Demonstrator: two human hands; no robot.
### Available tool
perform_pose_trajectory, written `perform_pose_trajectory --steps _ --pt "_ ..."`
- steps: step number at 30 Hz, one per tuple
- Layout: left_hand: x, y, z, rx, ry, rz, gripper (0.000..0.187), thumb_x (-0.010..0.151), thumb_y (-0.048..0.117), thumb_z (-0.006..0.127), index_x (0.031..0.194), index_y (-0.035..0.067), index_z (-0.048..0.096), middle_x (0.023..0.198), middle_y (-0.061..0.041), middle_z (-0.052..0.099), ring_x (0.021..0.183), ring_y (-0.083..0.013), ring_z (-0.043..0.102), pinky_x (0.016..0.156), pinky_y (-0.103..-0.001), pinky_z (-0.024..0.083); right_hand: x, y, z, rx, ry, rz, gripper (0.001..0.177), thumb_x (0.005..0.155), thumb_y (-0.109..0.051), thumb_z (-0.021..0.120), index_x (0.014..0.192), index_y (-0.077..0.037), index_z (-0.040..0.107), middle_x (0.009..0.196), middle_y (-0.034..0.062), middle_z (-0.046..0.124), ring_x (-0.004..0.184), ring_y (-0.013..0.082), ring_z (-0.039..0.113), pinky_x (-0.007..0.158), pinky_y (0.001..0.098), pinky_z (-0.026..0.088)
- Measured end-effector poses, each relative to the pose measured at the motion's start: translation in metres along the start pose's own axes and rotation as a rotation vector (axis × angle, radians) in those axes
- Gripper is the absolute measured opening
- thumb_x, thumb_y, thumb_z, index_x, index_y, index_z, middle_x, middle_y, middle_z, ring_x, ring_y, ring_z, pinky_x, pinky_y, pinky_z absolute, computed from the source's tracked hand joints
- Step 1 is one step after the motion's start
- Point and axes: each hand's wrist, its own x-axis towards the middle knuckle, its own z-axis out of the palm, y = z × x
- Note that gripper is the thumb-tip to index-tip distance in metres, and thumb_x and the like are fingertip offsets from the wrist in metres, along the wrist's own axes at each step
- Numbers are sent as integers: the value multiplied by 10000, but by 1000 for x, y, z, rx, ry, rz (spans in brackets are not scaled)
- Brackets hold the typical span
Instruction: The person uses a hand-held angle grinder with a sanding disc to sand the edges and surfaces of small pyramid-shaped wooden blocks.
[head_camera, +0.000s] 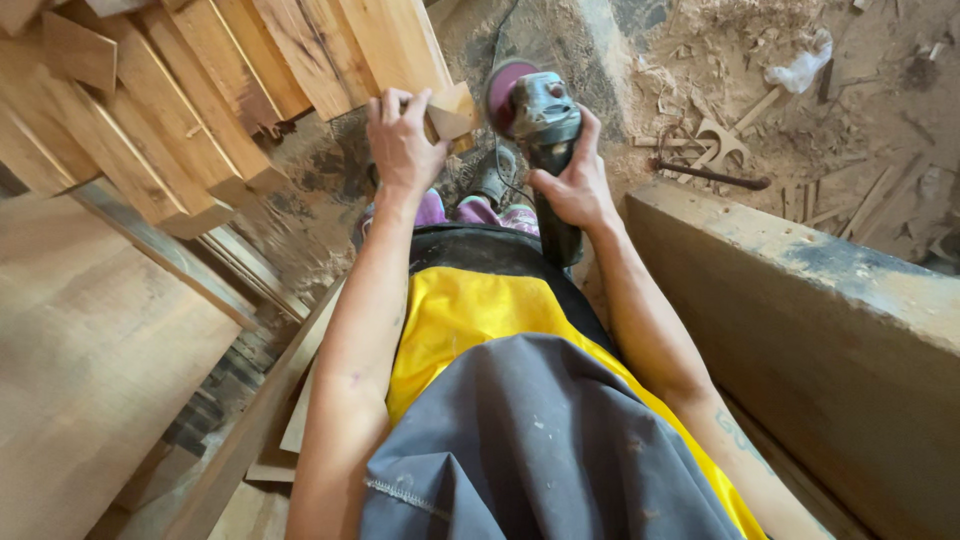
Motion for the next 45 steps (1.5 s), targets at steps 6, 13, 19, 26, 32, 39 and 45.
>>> perform_pose_trajectory --steps 6,13,19,26,32,39,45 --pt "-2 -7 4 -123 32 -107 594 545 182 968 1089 105 741 1026 -91 588 1028 -310 548 940 -422 479 1 -12 13 -50 -64 -84 1068 776 -183 849 1569 -172 134 1300 277 655 1166 428 696 1015 484 544" --pt "2 -10 7 -99 30 -93 554 554 221 988 1036 97 746 1004 -79 609 992 -289 562 898 -413 490 6 -12 18 -63 -100 -63 1053 774 -170 819 1569 -165 128 1264 274 671 1137 424 713 1010 475 557" --pt "4 -7 5 -78 19 -140 574 487 236 996 992 100 759 996 -76 629 986 -300 566 892 -426 493 3 -1 7 -126 -42 -6 1051 765 -176 835 1549 -169 135 1230 280 673 1083 416 719 962 480 573" --pt "7 -3 -3 -59 27 -80 464 560 224 964 959 102 761 985 -92 634 962 -320 576 869 -435 500 2 -5 17 -19 -88 -126 1045 776 -174 813 1555 -161 117 1247 279 678 1064 402 737 951 480 587" --pt "10 0 -6 -78 23 -60 494 511 236 972 937 94 764 955 -96 645 937 -326 579 841 -436 494 9 -6 21 -41 -53 -25 1049 759 -190 825 1539 -165 126 1203 276 684 1045 417 733 949 474 589" --pt "10 -3 -2 -22 9 -65 445 539 194 948 938 111 768 974 -84 655 958 -318 581 854 -424 495 7 -7 13 -46 -24 -79 1041 771 -176 831 1539 -157 129 1222 286 679 1092 433 719 971 488 567" --pt "11 -1 -1 -58 -27 -109 452 551 236 975 930 111 764 964 -74 647 948 -297 583 842 -427 495 4 -10 24 -68 -90 -25 1040 787 -153 805 1553 -177 102 1255 300 649 1097 435 709 986 495 572"
